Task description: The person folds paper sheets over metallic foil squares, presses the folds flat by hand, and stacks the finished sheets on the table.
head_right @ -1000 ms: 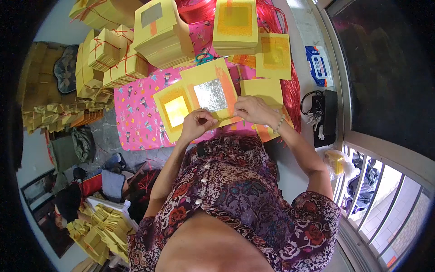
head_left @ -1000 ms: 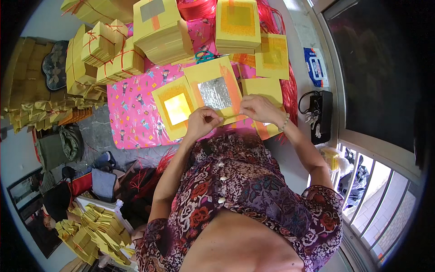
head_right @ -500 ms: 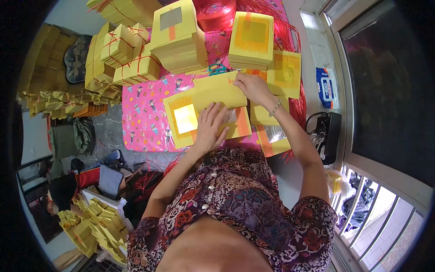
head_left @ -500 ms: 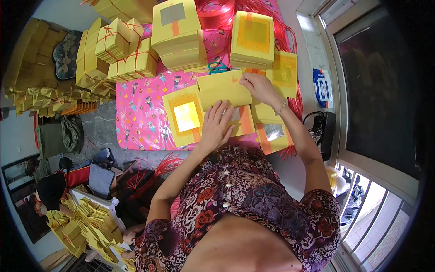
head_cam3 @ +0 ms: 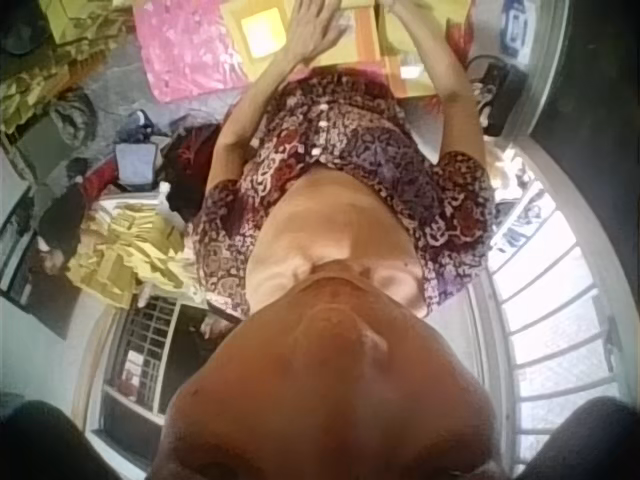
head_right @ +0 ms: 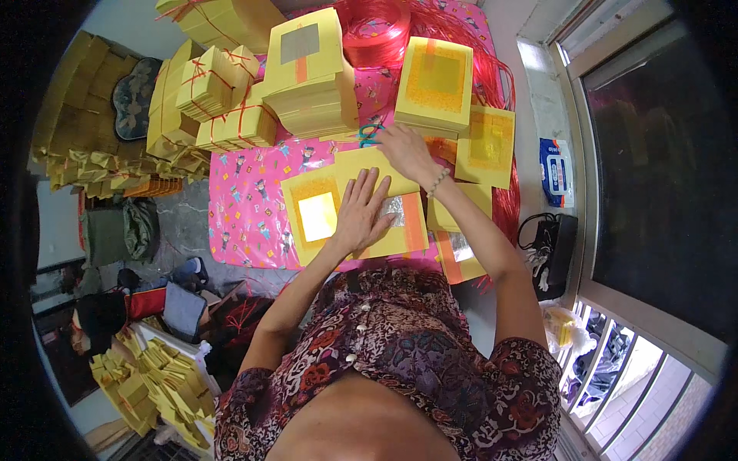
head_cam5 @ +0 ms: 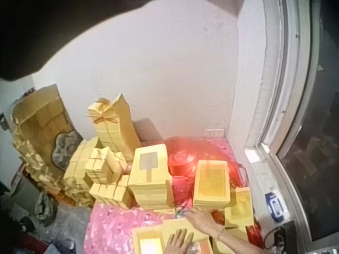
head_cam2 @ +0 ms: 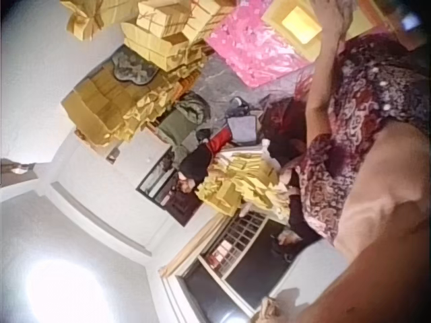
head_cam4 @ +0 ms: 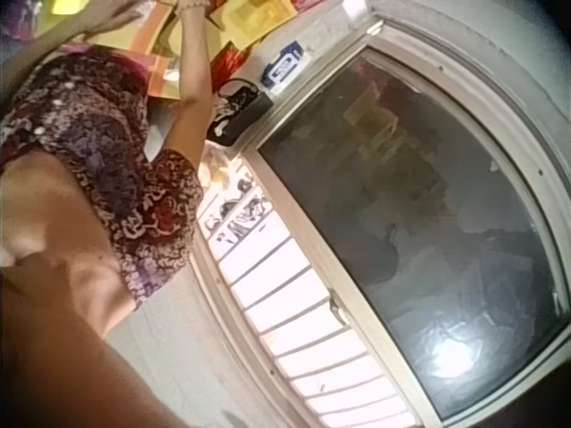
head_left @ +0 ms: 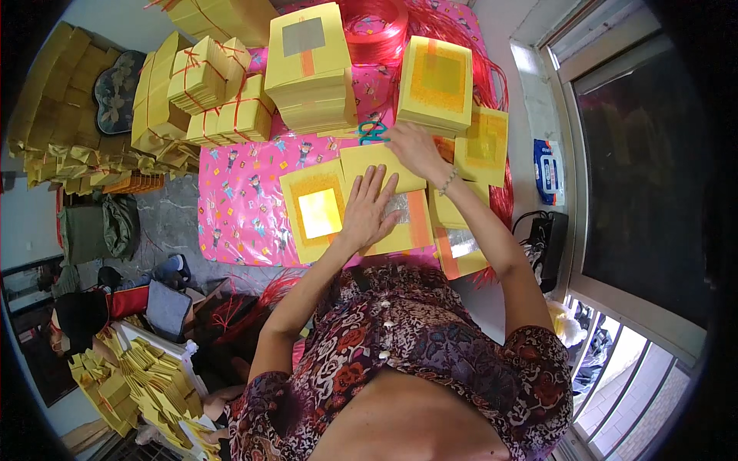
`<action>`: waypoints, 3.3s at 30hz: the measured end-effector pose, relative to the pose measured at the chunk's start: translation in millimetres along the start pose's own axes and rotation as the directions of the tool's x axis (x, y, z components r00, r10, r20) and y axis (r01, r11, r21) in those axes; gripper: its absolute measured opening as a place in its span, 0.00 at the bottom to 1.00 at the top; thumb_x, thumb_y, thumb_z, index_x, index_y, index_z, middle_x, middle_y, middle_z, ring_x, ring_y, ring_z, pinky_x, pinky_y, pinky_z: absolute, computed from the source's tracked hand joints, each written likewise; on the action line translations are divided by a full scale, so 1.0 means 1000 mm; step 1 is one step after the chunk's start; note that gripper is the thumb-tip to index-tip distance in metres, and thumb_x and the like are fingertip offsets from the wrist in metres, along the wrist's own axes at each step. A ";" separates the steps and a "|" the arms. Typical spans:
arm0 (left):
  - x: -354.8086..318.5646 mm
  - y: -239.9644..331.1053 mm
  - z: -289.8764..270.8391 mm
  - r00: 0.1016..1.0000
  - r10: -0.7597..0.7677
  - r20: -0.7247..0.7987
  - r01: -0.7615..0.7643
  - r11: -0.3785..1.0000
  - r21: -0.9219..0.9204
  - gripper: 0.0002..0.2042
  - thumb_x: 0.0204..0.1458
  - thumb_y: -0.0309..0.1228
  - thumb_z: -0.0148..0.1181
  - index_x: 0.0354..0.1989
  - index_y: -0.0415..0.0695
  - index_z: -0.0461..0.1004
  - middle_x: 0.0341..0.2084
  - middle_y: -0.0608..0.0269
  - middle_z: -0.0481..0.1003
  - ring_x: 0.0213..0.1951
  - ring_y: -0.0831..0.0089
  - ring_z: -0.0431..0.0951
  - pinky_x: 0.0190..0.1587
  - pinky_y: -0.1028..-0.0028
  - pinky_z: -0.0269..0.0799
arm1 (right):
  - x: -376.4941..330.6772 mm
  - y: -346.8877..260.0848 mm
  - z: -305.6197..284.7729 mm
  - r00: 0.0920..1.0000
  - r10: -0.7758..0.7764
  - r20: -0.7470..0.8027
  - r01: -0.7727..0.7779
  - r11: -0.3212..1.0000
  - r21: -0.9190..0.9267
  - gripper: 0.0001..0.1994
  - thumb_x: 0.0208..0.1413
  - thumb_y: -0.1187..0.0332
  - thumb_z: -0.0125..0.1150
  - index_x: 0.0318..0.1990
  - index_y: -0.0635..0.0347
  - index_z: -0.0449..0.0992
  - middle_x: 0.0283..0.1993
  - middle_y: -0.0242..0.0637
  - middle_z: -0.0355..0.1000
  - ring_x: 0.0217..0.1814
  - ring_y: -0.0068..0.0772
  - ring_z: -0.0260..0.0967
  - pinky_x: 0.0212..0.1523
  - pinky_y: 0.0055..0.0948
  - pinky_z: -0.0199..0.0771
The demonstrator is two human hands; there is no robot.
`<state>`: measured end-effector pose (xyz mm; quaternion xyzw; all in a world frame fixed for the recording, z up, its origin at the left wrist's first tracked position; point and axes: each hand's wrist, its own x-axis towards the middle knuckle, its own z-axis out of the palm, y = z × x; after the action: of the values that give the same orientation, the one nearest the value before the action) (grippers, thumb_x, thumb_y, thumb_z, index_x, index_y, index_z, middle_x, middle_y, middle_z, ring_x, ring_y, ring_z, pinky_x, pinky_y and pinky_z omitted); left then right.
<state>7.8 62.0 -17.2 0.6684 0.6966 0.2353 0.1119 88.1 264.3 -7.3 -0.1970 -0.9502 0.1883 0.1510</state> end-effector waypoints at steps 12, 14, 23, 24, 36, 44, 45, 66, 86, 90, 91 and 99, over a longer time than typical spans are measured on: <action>0.003 -0.004 0.003 1.000 -0.013 0.017 0.013 1.000 -0.005 0.38 0.56 0.49 0.57 0.73 0.47 0.53 0.71 0.42 0.50 0.72 0.43 0.47 0.71 0.47 0.43 | 0.013 -0.016 0.009 0.993 -0.021 0.113 0.009 0.995 0.101 0.08 0.55 0.70 0.58 0.41 0.56 0.79 0.45 0.37 0.74 0.53 0.41 0.71 0.53 0.42 0.70; 0.004 -0.005 0.003 1.000 -0.004 0.025 0.004 1.000 -0.005 0.38 0.56 0.49 0.57 0.73 0.47 0.53 0.71 0.42 0.50 0.72 0.43 0.47 0.71 0.47 0.43 | 0.013 -0.013 0.012 0.993 -0.016 0.116 0.005 0.995 0.095 0.08 0.55 0.70 0.58 0.42 0.56 0.79 0.44 0.37 0.74 0.53 0.41 0.71 0.53 0.42 0.70; 0.004 -0.006 0.005 0.999 -0.002 0.054 0.001 1.000 0.016 0.39 0.56 0.53 0.54 0.73 0.48 0.52 0.71 0.42 0.50 0.72 0.44 0.47 0.71 0.47 0.43 | 0.013 -0.010 0.014 0.994 -0.019 0.110 0.010 0.997 0.082 0.09 0.53 0.71 0.62 0.43 0.57 0.79 0.45 0.37 0.75 0.50 0.42 0.72 0.49 0.42 0.72; 0.004 -0.006 0.005 0.998 -0.003 0.055 0.002 1.000 0.016 0.39 0.56 0.53 0.54 0.73 0.48 0.52 0.71 0.42 0.50 0.72 0.44 0.47 0.71 0.47 0.43 | 0.013 -0.010 0.014 0.994 -0.013 0.111 0.004 0.996 0.088 0.09 0.53 0.71 0.62 0.42 0.57 0.79 0.44 0.36 0.75 0.49 0.42 0.72 0.49 0.42 0.72; 0.008 -0.005 0.006 0.988 0.013 0.156 -0.019 0.999 0.037 0.46 0.52 0.63 0.54 0.74 0.45 0.50 0.73 0.40 0.44 0.73 0.41 0.41 0.71 0.45 0.39 | 0.000 -0.009 0.011 0.996 -0.043 -0.078 0.053 0.991 0.119 0.09 0.52 0.70 0.64 0.42 0.56 0.78 0.41 0.36 0.72 0.49 0.44 0.71 0.49 0.42 0.72; 0.005 -0.008 0.006 0.992 0.012 0.127 -0.019 0.998 0.053 0.49 0.49 0.64 0.56 0.73 0.45 0.50 0.73 0.40 0.44 0.74 0.41 0.40 0.71 0.45 0.39 | -0.074 -0.048 -0.025 0.941 0.335 0.047 -0.336 0.908 0.250 0.07 0.56 0.69 0.63 0.38 0.59 0.70 0.37 0.41 0.68 0.45 0.46 0.69 0.42 0.42 0.70; 0.006 -0.008 0.006 0.991 0.021 0.131 -0.028 0.998 0.049 0.49 0.49 0.64 0.56 0.73 0.45 0.50 0.73 0.40 0.44 0.74 0.41 0.40 0.71 0.45 0.39 | -0.086 -0.047 -0.018 0.956 0.294 0.001 -0.285 0.928 0.240 0.08 0.56 0.69 0.62 0.37 0.59 0.69 0.36 0.41 0.67 0.44 0.48 0.69 0.41 0.43 0.70; -0.003 -0.017 -0.004 0.976 0.057 0.208 -0.079 0.992 0.097 0.42 0.51 0.63 0.55 0.72 0.56 0.57 0.72 0.43 0.46 0.73 0.41 0.43 0.70 0.43 0.41 | -0.106 -0.034 0.020 0.957 0.263 -0.122 -0.227 0.943 0.245 0.13 0.53 0.63 0.66 0.37 0.57 0.69 0.38 0.38 0.65 0.43 0.45 0.66 0.44 0.43 0.67; 0.024 -0.028 -0.023 0.991 0.111 -0.080 -0.091 0.970 0.225 0.31 0.48 0.23 0.56 0.66 0.51 0.66 0.64 0.55 0.65 0.64 0.53 0.65 0.63 0.56 0.60 | -0.083 -0.029 -0.017 0.949 0.071 -0.307 -0.040 0.993 0.107 0.20 0.53 0.56 0.67 0.49 0.58 0.73 0.41 0.40 0.67 0.49 0.43 0.64 0.53 0.40 0.66; 0.034 -0.010 -0.033 0.974 0.171 -0.150 -0.119 0.944 0.307 0.30 0.49 0.26 0.56 0.65 0.51 0.67 0.63 0.56 0.67 0.63 0.53 0.65 0.64 0.55 0.60 | -0.082 -0.021 -0.029 0.767 0.641 -0.004 -0.502 0.605 0.618 0.26 0.60 0.59 0.63 0.60 0.63 0.62 0.48 0.43 0.69 0.50 0.36 0.69 0.48 0.34 0.74; 0.035 -0.005 -0.032 0.974 0.171 -0.151 -0.118 0.944 0.308 0.30 0.49 0.26 0.56 0.65 0.51 0.67 0.63 0.56 0.67 0.63 0.53 0.65 0.64 0.55 0.60 | -0.083 -0.020 -0.035 0.678 0.659 0.327 -0.582 0.209 0.785 0.26 0.63 0.61 0.60 0.62 0.64 0.59 0.50 0.43 0.70 0.49 0.32 0.71 0.44 0.30 0.77; 0.009 0.033 -0.024 0.949 0.238 -0.205 -0.227 0.971 0.073 0.37 0.41 0.23 0.67 0.66 0.51 0.66 0.63 0.42 0.61 0.62 0.45 0.65 0.62 0.53 0.63 | -0.162 0.025 -0.050 0.691 0.718 0.087 -0.468 0.351 0.811 0.22 0.64 0.72 0.55 0.63 0.59 0.57 0.51 0.38 0.73 0.46 0.26 0.73 0.38 0.26 0.77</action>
<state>25.1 66.2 20.6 0.7195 0.6265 0.2998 -0.0078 256.1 230.5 -8.1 -0.4686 -0.5931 0.5939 0.2755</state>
